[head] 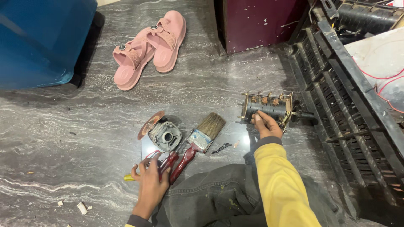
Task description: The person places a red box into a wooden cabinet, then sits on the floor to work on electrical components. They handle a motor rotor, use a screwdriver to adjust parts, and place components into a black plastic bin.
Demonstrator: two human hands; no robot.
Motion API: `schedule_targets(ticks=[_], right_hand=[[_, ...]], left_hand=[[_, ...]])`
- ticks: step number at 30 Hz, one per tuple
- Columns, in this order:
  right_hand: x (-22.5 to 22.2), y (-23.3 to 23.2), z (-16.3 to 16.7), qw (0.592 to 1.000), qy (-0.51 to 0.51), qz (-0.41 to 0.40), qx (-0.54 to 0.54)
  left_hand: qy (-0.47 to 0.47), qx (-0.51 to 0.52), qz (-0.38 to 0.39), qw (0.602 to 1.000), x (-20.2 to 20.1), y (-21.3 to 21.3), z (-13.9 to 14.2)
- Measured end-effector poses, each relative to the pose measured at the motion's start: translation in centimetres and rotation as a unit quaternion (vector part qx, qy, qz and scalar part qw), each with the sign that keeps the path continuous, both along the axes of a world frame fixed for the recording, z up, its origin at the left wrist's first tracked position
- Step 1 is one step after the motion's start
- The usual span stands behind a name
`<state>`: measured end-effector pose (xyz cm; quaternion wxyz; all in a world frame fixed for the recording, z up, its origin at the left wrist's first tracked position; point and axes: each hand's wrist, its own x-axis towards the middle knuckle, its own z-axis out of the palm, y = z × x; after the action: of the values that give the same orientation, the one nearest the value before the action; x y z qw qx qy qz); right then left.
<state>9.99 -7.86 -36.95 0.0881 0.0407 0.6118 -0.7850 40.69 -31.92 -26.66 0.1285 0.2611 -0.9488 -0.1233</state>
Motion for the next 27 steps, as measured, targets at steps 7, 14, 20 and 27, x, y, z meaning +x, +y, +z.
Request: schedule_targets(ticks=[7,14,20,27], right_hand=[[0.0,0.1,0.2,1.0,-0.004,0.002,0.008],[0.3,0.2,1.7,1.0,-0.025,0.001,0.016],[0.3,0.2,2.6,0.999,-0.05,0.003,0.016],[0.4,0.4,2.6,0.997,-0.059,-0.012,0.042]], left_hand=[[0.058,0.215,0.043,0.974,-2.1,0.6,3.7],[0.288,0.185,0.1,0.934,-5.2,2.0,6.9],[0.469,0.274,0.091,0.835,-7.7,4.0,8.5],[0.497,0.459,0.069,0.733,-10.4,7.0,8.6]])
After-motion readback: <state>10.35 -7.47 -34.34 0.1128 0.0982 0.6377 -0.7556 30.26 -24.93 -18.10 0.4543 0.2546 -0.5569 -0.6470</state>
